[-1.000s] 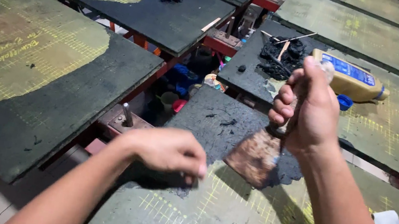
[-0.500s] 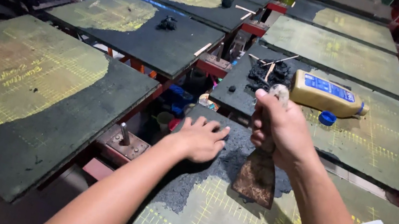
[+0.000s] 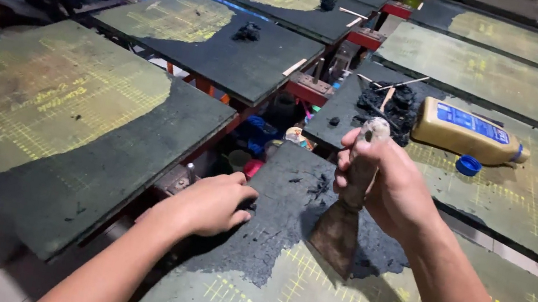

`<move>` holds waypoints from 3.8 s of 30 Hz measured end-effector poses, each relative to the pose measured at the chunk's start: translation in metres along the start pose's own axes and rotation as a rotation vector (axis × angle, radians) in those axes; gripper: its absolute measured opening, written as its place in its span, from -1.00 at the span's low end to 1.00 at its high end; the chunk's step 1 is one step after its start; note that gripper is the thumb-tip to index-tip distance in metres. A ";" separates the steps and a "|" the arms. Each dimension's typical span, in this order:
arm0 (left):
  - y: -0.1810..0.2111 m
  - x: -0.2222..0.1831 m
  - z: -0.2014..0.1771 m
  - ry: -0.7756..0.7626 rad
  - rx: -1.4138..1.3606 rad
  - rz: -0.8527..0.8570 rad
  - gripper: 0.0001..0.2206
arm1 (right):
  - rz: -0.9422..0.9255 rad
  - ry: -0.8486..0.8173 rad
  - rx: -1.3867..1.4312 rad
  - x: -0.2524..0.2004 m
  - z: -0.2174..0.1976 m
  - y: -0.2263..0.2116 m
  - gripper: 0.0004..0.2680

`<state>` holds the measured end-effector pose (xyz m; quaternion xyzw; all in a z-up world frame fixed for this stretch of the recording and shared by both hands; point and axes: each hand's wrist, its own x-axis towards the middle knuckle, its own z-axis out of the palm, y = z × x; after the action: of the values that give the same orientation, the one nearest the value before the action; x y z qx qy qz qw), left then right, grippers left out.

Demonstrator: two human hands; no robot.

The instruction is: Using a metal scraper to remove dried black ink residue from a screen printing board at a printing station.

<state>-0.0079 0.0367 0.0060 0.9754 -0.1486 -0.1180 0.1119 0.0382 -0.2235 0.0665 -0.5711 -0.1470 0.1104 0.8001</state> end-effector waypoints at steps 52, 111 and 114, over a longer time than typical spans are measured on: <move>0.025 -0.044 0.031 -0.250 -0.157 0.273 -0.45 | 0.293 -0.707 -1.610 -0.149 -0.099 -0.002 -0.66; 0.021 -0.021 0.059 0.302 -0.085 0.236 -0.73 | 0.917 -0.981 -2.084 -0.104 -0.013 0.010 -0.47; 0.034 -0.011 0.038 0.134 0.014 0.222 -0.90 | 0.883 -0.927 -2.111 -0.110 -0.016 0.017 -0.50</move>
<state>-0.0374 0.0014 -0.0194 0.9594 -0.2486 -0.0382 0.1272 -0.0585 -0.2704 0.0336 -0.8448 -0.2282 0.3904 -0.2861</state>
